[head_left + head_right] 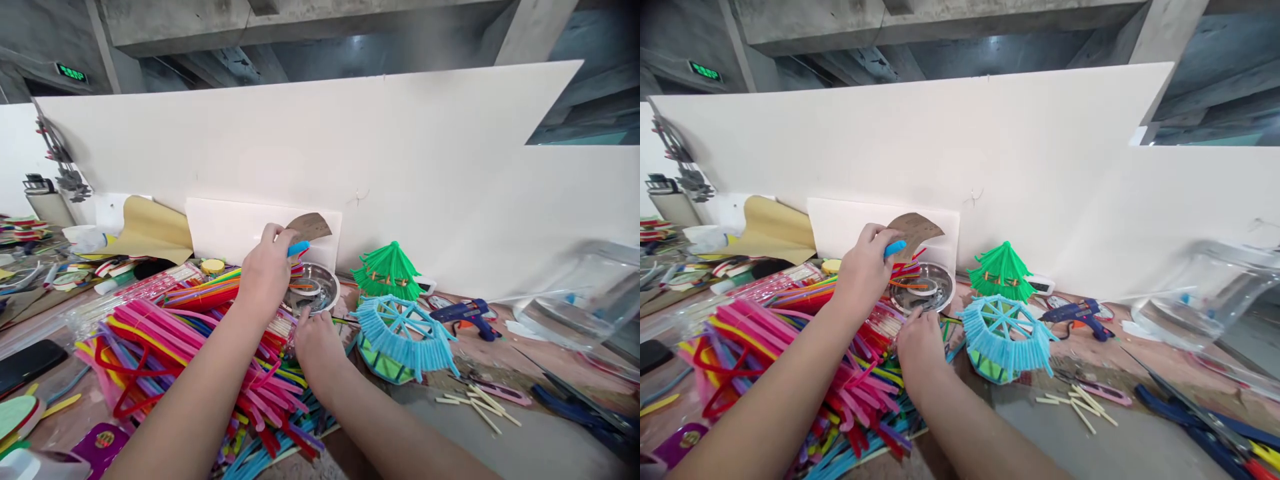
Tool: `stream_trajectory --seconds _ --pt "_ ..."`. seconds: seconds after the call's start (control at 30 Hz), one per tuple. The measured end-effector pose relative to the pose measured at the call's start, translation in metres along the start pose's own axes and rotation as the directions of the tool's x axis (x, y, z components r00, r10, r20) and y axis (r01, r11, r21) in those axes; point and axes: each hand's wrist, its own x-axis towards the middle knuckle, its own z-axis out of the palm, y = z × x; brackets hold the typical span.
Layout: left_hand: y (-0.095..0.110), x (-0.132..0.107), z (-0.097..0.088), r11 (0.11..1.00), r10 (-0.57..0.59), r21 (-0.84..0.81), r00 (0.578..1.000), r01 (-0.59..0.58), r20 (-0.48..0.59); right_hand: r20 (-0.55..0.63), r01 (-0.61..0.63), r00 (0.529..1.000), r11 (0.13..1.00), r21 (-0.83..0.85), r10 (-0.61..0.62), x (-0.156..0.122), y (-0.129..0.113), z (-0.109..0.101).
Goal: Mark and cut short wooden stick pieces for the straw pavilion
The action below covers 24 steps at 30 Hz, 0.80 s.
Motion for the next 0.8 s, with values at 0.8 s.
stream_trajectory --seconds 0.8 --pt "0.013 -0.025 0.029 0.897 0.432 -0.096 0.812 -0.431 0.391 -0.178 0.195 0.967 0.978 0.071 -0.18 -0.06 0.005 -0.02"
